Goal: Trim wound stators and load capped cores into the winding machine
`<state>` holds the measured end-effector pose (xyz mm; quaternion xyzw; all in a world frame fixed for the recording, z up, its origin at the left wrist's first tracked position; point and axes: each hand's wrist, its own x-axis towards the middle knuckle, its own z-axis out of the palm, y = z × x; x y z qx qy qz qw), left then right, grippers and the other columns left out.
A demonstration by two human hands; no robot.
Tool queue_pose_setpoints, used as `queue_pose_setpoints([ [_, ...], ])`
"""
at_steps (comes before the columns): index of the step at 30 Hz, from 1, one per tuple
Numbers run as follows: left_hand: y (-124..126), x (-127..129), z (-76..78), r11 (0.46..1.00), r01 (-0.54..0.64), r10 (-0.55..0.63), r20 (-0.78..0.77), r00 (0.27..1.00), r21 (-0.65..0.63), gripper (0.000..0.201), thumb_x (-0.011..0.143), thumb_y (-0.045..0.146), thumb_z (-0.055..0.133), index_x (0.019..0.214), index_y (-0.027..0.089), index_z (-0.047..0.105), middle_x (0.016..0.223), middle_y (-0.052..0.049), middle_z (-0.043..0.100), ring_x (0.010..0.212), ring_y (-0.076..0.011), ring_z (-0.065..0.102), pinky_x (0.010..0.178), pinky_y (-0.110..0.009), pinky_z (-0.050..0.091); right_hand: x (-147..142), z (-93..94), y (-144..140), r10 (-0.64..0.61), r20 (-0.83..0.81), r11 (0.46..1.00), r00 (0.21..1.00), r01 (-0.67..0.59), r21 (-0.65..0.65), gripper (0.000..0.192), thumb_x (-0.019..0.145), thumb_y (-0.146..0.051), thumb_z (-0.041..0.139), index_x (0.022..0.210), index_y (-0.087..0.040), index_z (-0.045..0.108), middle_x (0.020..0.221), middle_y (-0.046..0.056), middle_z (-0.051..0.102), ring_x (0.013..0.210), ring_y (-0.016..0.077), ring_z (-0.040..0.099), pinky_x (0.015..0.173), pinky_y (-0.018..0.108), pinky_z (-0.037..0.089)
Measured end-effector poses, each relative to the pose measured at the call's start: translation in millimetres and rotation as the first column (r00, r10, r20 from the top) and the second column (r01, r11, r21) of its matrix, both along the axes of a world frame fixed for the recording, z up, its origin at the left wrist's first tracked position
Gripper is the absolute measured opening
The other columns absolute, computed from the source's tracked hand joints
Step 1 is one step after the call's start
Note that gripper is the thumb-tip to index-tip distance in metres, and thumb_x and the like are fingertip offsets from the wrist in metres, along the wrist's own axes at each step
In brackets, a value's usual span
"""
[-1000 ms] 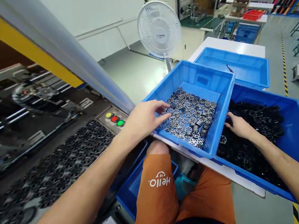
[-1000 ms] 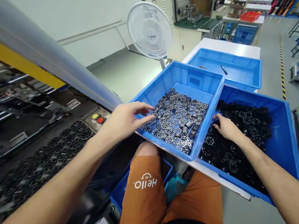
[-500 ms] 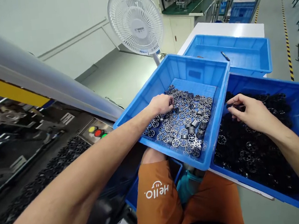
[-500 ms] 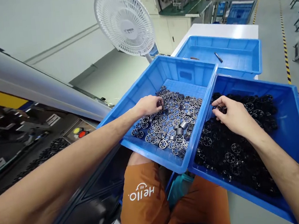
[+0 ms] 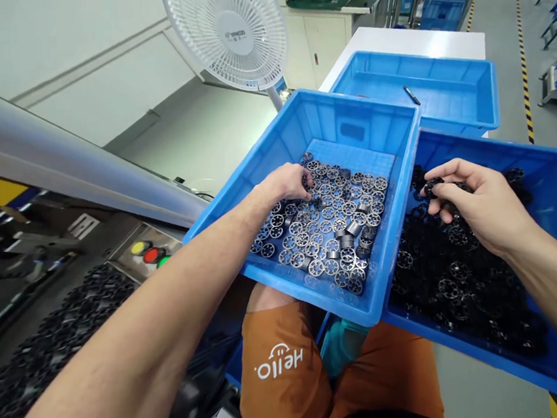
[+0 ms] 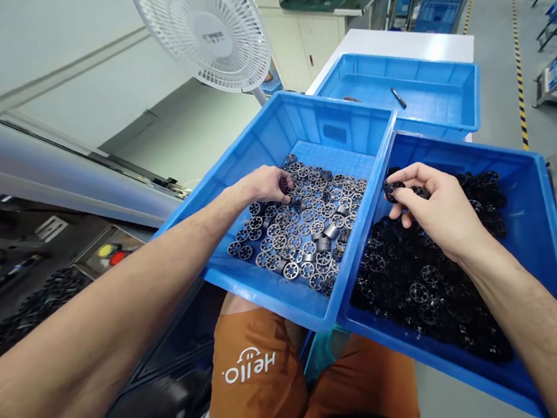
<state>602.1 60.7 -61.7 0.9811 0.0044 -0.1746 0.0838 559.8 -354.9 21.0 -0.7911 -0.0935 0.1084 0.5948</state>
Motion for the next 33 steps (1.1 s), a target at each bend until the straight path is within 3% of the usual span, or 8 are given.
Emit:
queue_pose_setpoints([
  [7, -8.4, -6.6, 13.1, 0.993, -0.079, 0.087, 0.09, 0.992, -0.084, 0.032, 0.058, 0.027, 0.101, 0.087, 0.023, 0.089, 0.078, -0.003, 0.079, 0.087, -0.0271, 0.076, 0.085, -0.037, 0.057, -14.1, 7.9, 7.3, 0.135, -0.052, 0.987, 0.99, -0.13, 0.09, 0.032, 0.095, -0.042, 0.096, 0.117, -0.02, 0.091, 0.074, 0.002, 0.074, 0.055, 0.0109, 0.063, 0.047, 0.019, 0.048],
  [11, -17.8, -27.8, 40.5, 0.946, -0.142, 0.213, 0.228, 0.95, -0.292, 0.034, 0.074, 0.034, 0.091, 0.104, 0.019, 0.09, 0.097, -0.007, 0.085, 0.093, -0.0251, 0.079, 0.09, -0.039, 0.064, -31.8, 19.5, 11.5, 0.201, -0.056, 0.971, 0.978, -0.191, 0.146, 0.035, 0.086, -0.038, 0.105, 0.115, -0.023, 0.091, 0.091, 0.002, 0.079, 0.054, 0.009, 0.065, 0.042, 0.017, 0.048],
  [13, -30.3, -45.8, 58.6, 0.728, -0.207, 0.427, 0.196, 0.883, -0.654, 0.036, 0.082, 0.034, 0.086, 0.114, 0.018, 0.086, 0.112, -0.01, 0.087, 0.1, -0.0226, 0.081, 0.091, -0.035, 0.068, -41.2, 26.7, 12.1, 0.214, -0.068, 0.964, 0.974, -0.2, 0.172, 0.038, 0.08, -0.032, 0.109, 0.111, -0.024, 0.089, 0.096, 0.002, 0.08, 0.052, 0.0084, 0.064, 0.038, 0.017, 0.045],
  [15, -50.8, -67.5, 76.8, 0.238, -0.25, 0.572, -0.073, 0.817, -0.939, 0.033, 0.083, 0.024, 0.084, 0.114, 0.016, 0.081, 0.121, -0.012, 0.087, 0.107, -0.0203, 0.083, 0.089, -0.028, 0.071, -49.6, 33.7, 11.9, 0.231, -0.082, 0.959, 0.97, -0.213, 0.186, 0.035, 0.078, -0.03, 0.11, 0.106, -0.024, 0.089, 0.089, 0.0, 0.079, 0.048, 0.0086, 0.061, 0.036, 0.017, 0.043],
  [17, -77.8, -90.7, 91.6, -0.179, -0.316, 0.495, -0.362, 0.79, -0.932, 0.032, 0.082, 0.011, 0.077, 0.114, 0.012, 0.079, 0.121, -0.014, 0.086, 0.104, -0.0178, 0.084, 0.086, -0.022, 0.072, -56.0, 39.3, 11.8, 0.249, -0.061, 0.957, 0.967, -0.236, 0.168, 0.029, 0.082, -0.029, 0.108, 0.103, -0.023, 0.089, 0.079, -0.002, 0.076, 0.044, 0.0084, 0.058, 0.035, 0.019, 0.041],
  [20, -121.7, -123.8, 101.3, -0.435, -0.381, 0.325, -0.538, 0.778, -0.815, 0.023, 0.09, 0.012, 0.065, 0.109, 0.008, 0.078, 0.115, -0.018, 0.085, 0.086, -0.0148, 0.08, 0.073, -0.02, 0.071, -61.1, 43.3, 12.6, 0.25, 0.121, 0.961, 0.96, -0.262, 0.091, 0.016, 0.088, -0.028, 0.103, 0.1, -0.025, 0.092, 0.081, -0.001, 0.079, 0.053, 0.0093, 0.063, 0.043, 0.02, 0.046],
  [26, -174.8, -168.4, 88.8, -0.338, -0.328, 0.216, -0.412, 0.885, -0.882, 0.034, 0.101, 0.05, 0.091, 0.098, 0.019, 0.076, 0.058, 0.007, 0.05, 0.049, -0.006, 0.035, 0.045, -0.012, 0.043, -64.4, 40.0, 15.8, 0.247, 0.355, 0.96, 0.902, -0.277, 0.035, 0.013, 0.095, -0.022, 0.099, 0.106, -0.027, 0.094, 0.099, 0.002, 0.089, 0.083, 0.0194, 0.08, 0.075, 0.032, 0.065],
  [33, -176.5, -179.9, 80.2, -0.281, -0.303, 0.217, -0.368, 0.904, -0.911, 0.049, 0.086, 0.059, 0.104, 0.102, 0.021, 0.078, 0.062, 0.009, 0.047, 0.05, -0.0051, 0.036, 0.05, -0.014, 0.043, -68.8, 35.6, 16.9, 0.193, 0.534, 0.971, 0.823, -0.238, 0.016, 0.016, 0.099, -0.014, 0.094, 0.108, -0.027, 0.092, 0.106, 0.001, 0.091, 0.095, 0.0204, 0.085, 0.089, 0.033, 0.068],
])
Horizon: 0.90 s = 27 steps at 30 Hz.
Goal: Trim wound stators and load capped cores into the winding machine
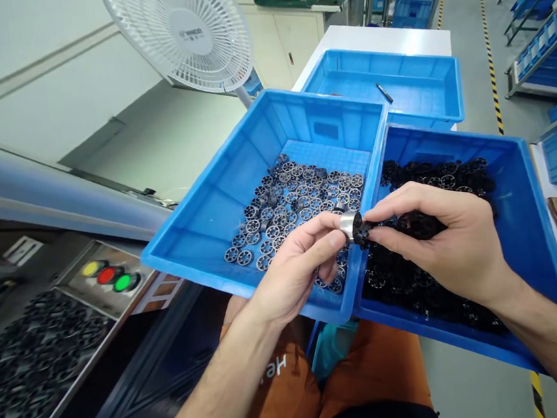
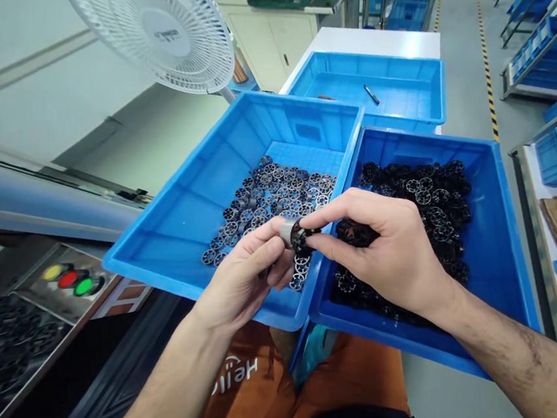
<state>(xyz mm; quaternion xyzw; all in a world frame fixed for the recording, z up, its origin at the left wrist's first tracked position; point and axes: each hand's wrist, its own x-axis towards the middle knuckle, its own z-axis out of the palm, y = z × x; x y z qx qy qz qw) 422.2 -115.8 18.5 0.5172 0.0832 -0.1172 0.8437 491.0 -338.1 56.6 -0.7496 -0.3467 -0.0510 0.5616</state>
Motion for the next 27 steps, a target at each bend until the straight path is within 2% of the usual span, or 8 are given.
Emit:
queue_pose_setpoints([
  [4, -0.4, -2.1, -0.8, 1.0, 0.02, -0.019, 0.008, 1.0, -0.015, 0.051, 0.087, 0.063, 0.103, 0.1, 0.021, 0.076, 0.061, 0.01, 0.047, 0.05, -0.0052, 0.034, 0.051, -0.016, 0.045, 0.3, -1.2, 0.2, 0.021, 0.026, 1.0, 0.999, -0.021, 0.001, 0.014, 0.1, -0.016, 0.094, 0.106, -0.029, 0.092, 0.104, 0.002, 0.091, 0.092, 0.0214, 0.086, 0.087, 0.034, 0.069],
  [9, -0.5, -4.6, 1.2, 0.998, 0.056, -0.055, 0.034, 0.998, -0.027, 0.056, 0.093, 0.066, 0.097, 0.13, 0.027, 0.079, 0.061, 0.011, 0.047, 0.05, -0.0081, 0.036, 0.051, -0.018, 0.047, -0.3, -2.8, 2.3, 0.063, 0.04, 0.998, 0.997, -0.063, 0.011, 0.017, 0.1, -0.013, 0.094, 0.107, -0.029, 0.094, 0.102, 0.001, 0.092, 0.088, 0.0211, 0.086, 0.082, 0.034, 0.069],
  [12, 0.2, -4.8, 0.1, 0.997, 0.08, -0.08, 0.062, 0.995, -0.009, 0.055, 0.093, 0.068, 0.096, 0.124, 0.025, 0.082, 0.062, 0.009, 0.049, 0.049, -0.0074, 0.038, 0.051, -0.018, 0.047, -0.4, -4.2, 2.6, 0.08, 0.036, 0.997, 0.996, -0.081, 0.018, 0.019, 0.1, -0.012, 0.093, 0.107, -0.03, 0.094, 0.102, 0.001, 0.092, 0.088, 0.0211, 0.087, 0.083, 0.034, 0.07],
  [16, 0.3, -4.3, -0.4, 0.997, 0.074, -0.071, 0.092, 0.993, -0.027, 0.05, 0.093, 0.065, 0.098, 0.121, 0.026, 0.084, 0.069, 0.009, 0.052, 0.05, -0.0058, 0.04, 0.052, -0.018, 0.047, 0.5, -7.0, 1.5, 0.118, 0.033, 0.992, 0.992, -0.119, 0.031, 0.018, 0.102, -0.016, 0.094, 0.11, -0.032, 0.095, 0.103, 0.001, 0.091, 0.09, 0.0219, 0.087, 0.081, 0.035, 0.069],
  [21, 0.2, -3.9, 1.1, 0.999, 0.047, -0.048, 0.078, 0.996, 0.011, 0.042, 0.095, 0.056, 0.099, 0.121, 0.026, 0.084, 0.081, 0.007, 0.058, 0.053, -0.0036, 0.041, 0.054, -0.017, 0.047, -0.8, -7.5, 2.2, 0.138, 0.033, 0.99, 0.99, -0.139, 0.037, 0.02, 0.102, -0.015, 0.095, 0.111, -0.033, 0.095, 0.101, 0.001, 0.091, 0.087, 0.0217, 0.085, 0.078, 0.035, 0.068],
  [27, 0.8, -4.4, -1.3, 0.998, 0.052, -0.051, 0.05, 0.997, -0.021, 0.053, 0.094, 0.066, 0.096, 0.124, 0.024, 0.083, 0.062, 0.009, 0.049, 0.05, -0.0076, 0.038, 0.053, -0.019, 0.046, -0.9, -6.8, 3.7, 0.098, 0.005, 0.995, 0.995, -0.098, 0.021, 0.018, 0.1, -0.017, 0.097, 0.108, -0.033, 0.095, 0.102, 0.001, 0.091, 0.088, 0.0229, 0.085, 0.081, 0.036, 0.069],
])
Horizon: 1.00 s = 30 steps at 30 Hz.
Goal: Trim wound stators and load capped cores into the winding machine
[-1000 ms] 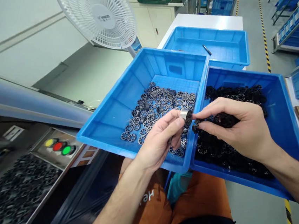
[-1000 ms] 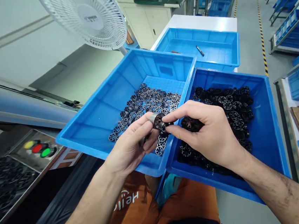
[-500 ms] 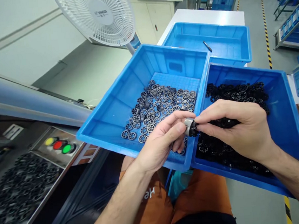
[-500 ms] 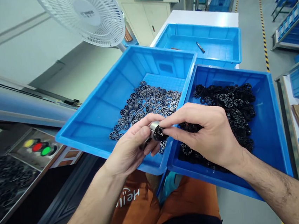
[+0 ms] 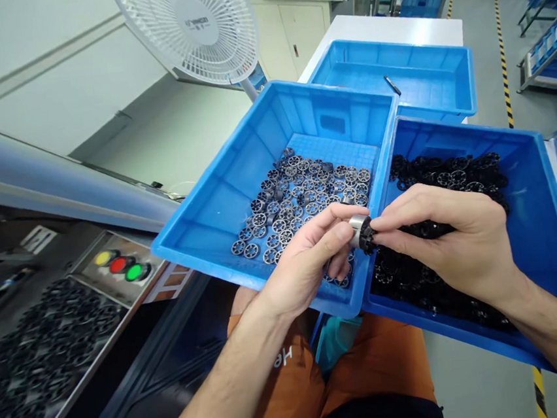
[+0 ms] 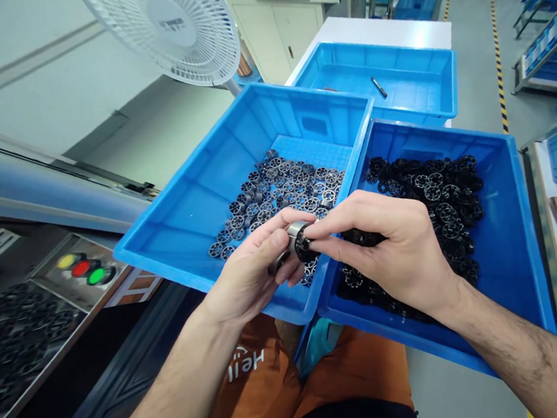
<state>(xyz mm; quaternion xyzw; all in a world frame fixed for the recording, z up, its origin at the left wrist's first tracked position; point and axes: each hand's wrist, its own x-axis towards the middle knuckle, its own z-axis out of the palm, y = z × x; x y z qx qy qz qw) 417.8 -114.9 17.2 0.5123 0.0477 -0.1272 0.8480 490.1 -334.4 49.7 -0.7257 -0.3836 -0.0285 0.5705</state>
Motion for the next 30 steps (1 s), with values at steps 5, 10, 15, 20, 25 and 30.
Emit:
queue_pose_setpoints([
  [5, 0.7, -0.3, 0.1, 1.0, 0.011, -0.011, 0.021, 1.0, -0.007, 0.047, 0.094, 0.061, 0.098, 0.121, 0.025, 0.084, 0.067, 0.009, 0.052, 0.051, -0.0062, 0.04, 0.054, -0.018, 0.046, 1.8, -2.0, -0.4, -0.009, -0.038, 1.0, 0.999, 0.009, -0.004, 0.016, 0.1, -0.019, 0.096, 0.108, -0.033, 0.095, 0.102, 0.002, 0.091, 0.088, 0.0223, 0.085, 0.081, 0.035, 0.069],
  [10, 2.4, -1.3, -0.9, 0.999, 0.042, -0.041, 0.041, 0.998, -0.018, 0.044, 0.094, 0.059, 0.098, 0.119, 0.025, 0.085, 0.081, 0.006, 0.061, 0.052, -0.0034, 0.04, 0.054, -0.018, 0.047, -0.2, -2.5, -0.5, 0.007, -0.009, 1.0, 1.0, -0.007, -0.015, 0.014, 0.103, -0.023, 0.094, 0.111, -0.035, 0.095, 0.101, 0.002, 0.09, 0.087, 0.0228, 0.084, 0.08, 0.036, 0.069],
  [15, 2.7, -2.7, -2.3, 0.986, 0.161, -0.163, 0.054, 0.985, 0.042, 0.047, 0.097, 0.06, 0.095, 0.124, 0.023, 0.082, 0.081, 0.005, 0.059, 0.053, -0.0057, 0.041, 0.054, -0.021, 0.044, 0.8, -5.0, -1.3, -0.004, -0.049, 0.989, 0.999, -0.003, -0.146, 0.017, 0.116, -0.03, 0.077, 0.128, -0.031, 0.088, 0.093, 0.001, 0.079, 0.078, 0.0181, 0.073, 0.074, 0.032, 0.061],
  [20, -4.4, 0.2, 6.3, 0.999, 0.034, -0.033, -0.017, 0.999, 0.011, 0.05, 0.107, 0.07, 0.073, 0.097, 0.023, 0.061, 0.078, 0.005, 0.055, 0.049, -0.0063, 0.036, 0.049, -0.024, 0.033, -0.2, -7.1, -7.8, 0.025, -0.504, 0.991, 0.864, -0.088, -0.101, 0.013, 0.118, -0.019, 0.052, 0.112, -0.03, 0.057, 0.073, -0.007, 0.053, 0.058, 0.0154, 0.046, 0.052, 0.026, 0.039],
  [25, -7.0, 1.1, 10.3, 0.998, -0.039, 0.041, -0.039, 0.998, 0.04, 0.049, 0.105, 0.07, 0.073, 0.1, 0.024, 0.056, 0.08, 0.006, 0.053, 0.052, -0.0079, 0.038, 0.053, -0.024, 0.034, -10.9, -2.3, -7.4, 0.122, -0.563, 0.988, 0.818, -0.154, -0.01, 0.022, 0.109, -0.01, 0.051, 0.109, -0.029, 0.061, 0.077, -0.006, 0.052, 0.058, 0.0144, 0.042, 0.05, 0.026, 0.036],
  [30, -3.9, 1.7, 5.5, 0.998, -0.057, 0.057, -0.002, 0.998, 0.015, 0.034, 0.102, 0.052, 0.082, 0.099, 0.024, 0.064, 0.066, 0.008, 0.05, 0.053, -0.0093, 0.038, 0.055, -0.022, 0.04, -11.9, 7.4, 0.7, 0.052, -0.377, 0.997, 0.925, -0.072, -0.039, 0.018, 0.105, -0.014, 0.077, 0.119, -0.025, 0.08, 0.102, -0.001, 0.076, 0.056, 0.0073, 0.054, 0.052, 0.027, 0.042],
])
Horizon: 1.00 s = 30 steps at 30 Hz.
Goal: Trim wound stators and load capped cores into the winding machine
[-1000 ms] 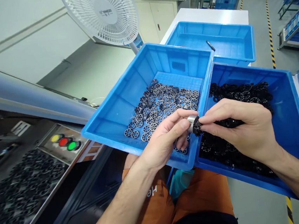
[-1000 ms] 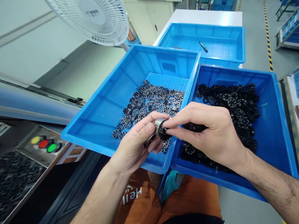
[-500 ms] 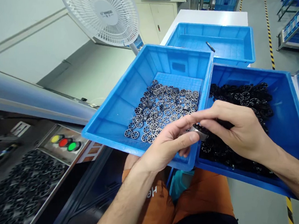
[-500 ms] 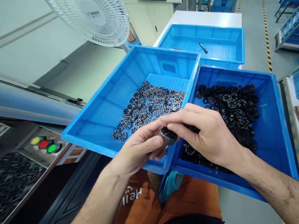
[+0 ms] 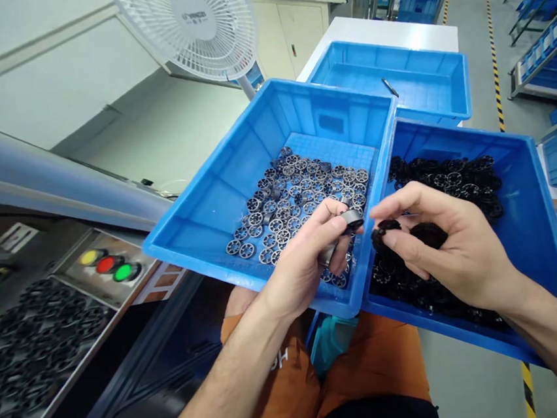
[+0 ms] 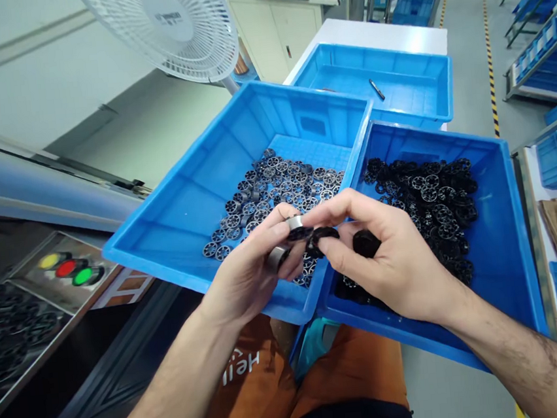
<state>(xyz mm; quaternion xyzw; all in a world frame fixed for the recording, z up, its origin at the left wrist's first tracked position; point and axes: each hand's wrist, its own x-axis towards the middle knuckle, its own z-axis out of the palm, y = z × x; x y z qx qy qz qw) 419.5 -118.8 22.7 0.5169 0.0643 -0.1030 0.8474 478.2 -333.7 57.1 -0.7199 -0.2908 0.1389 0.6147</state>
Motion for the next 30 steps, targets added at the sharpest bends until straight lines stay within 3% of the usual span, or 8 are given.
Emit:
queue_pose_setpoints([
  [3, 2.3, 0.7, -2.8, 1.0, 0.002, -0.002, 0.002, 1.0, -0.01, 0.04, 0.094, 0.052, 0.095, 0.096, 0.022, 0.069, 0.063, 0.01, 0.044, 0.052, -0.0071, 0.032, 0.053, -0.019, 0.04, 4.1, 0.6, 1.3, -0.06, 0.015, 0.998, 0.998, 0.06, 0.024, 0.02, 0.102, -0.019, 0.089, 0.119, -0.025, 0.082, 0.092, -0.004, 0.077, 0.056, 0.0076, 0.058, 0.058, 0.028, 0.048],
  [7, 3.5, 1.3, -3.0, 1.0, -0.024, 0.024, -0.018, 1.0, 0.017, 0.048, 0.085, 0.059, 0.104, 0.098, 0.02, 0.079, 0.07, 0.008, 0.053, 0.052, -0.0048, 0.031, 0.053, -0.018, 0.046, 7.0, -1.9, 0.9, -0.095, 0.02, 0.995, 0.995, 0.095, 0.008, 0.01, 0.101, -0.022, 0.093, 0.107, -0.025, 0.085, 0.059, -0.01, 0.059, 0.055, 0.0121, 0.059, 0.064, 0.03, 0.051],
  [13, 3.5, 2.4, -2.3, 0.999, -0.025, 0.026, -0.034, 0.999, 0.031, 0.055, 0.078, 0.065, 0.108, 0.09, 0.017, 0.084, 0.065, 0.007, 0.055, 0.051, -0.0041, 0.035, 0.052, -0.017, 0.046, 7.9, -2.2, 2.4, -0.147, 0.009, 0.989, 0.989, 0.146, 0.016, 0.011, 0.095, -0.025, 0.099, 0.103, -0.025, 0.091, 0.073, -0.006, 0.071, 0.054, 0.0087, 0.056, 0.056, 0.027, 0.046],
  [18, 4.2, 2.5, -5.8, 0.999, -0.03, 0.031, -0.025, 0.999, 0.041, 0.055, 0.076, 0.067, 0.109, 0.09, 0.018, 0.087, 0.07, 0.004, 0.063, 0.052, -0.0033, 0.039, 0.052, -0.016, 0.044, 8.4, -1.2, 4.3, -0.166, -0.028, 0.986, 0.986, 0.166, -0.001, 0.009, 0.096, -0.023, 0.098, 0.102, -0.025, 0.091, 0.064, -0.009, 0.063, 0.048, 0.0075, 0.058, 0.053, 0.023, 0.049],
  [24, 5.1, 1.7, -9.5, 1.0, -0.017, 0.017, -0.008, 1.0, 0.016, 0.05, 0.078, 0.063, 0.109, 0.095, 0.02, 0.09, 0.082, 0.002, 0.071, 0.053, -0.0019, 0.041, 0.052, -0.016, 0.044, 8.5, -3.4, 5.8, -0.144, -0.1, 0.989, 0.984, 0.148, 0.029, 0.011, 0.096, -0.022, 0.097, 0.103, -0.025, 0.09, 0.084, -0.005, 0.077, 0.047, 0.0045, 0.061, 0.048, 0.021, 0.049],
  [30, 4.5, 2.6, -9.2, 0.999, -0.039, 0.038, 0.031, 0.999, 0.025, 0.045, 0.077, 0.059, 0.111, 0.089, 0.022, 0.089, 0.084, 0.003, 0.07, 0.053, -0.0008, 0.04, 0.052, -0.016, 0.045, 7.6, -6.6, 5.2, -0.125, -0.169, 0.99, 0.978, 0.134, 0.044, 0.01, 0.099, -0.025, 0.097, 0.105, -0.025, 0.089, 0.073, -0.007, 0.069, 0.046, 0.0065, 0.063, 0.047, 0.022, 0.044],
])
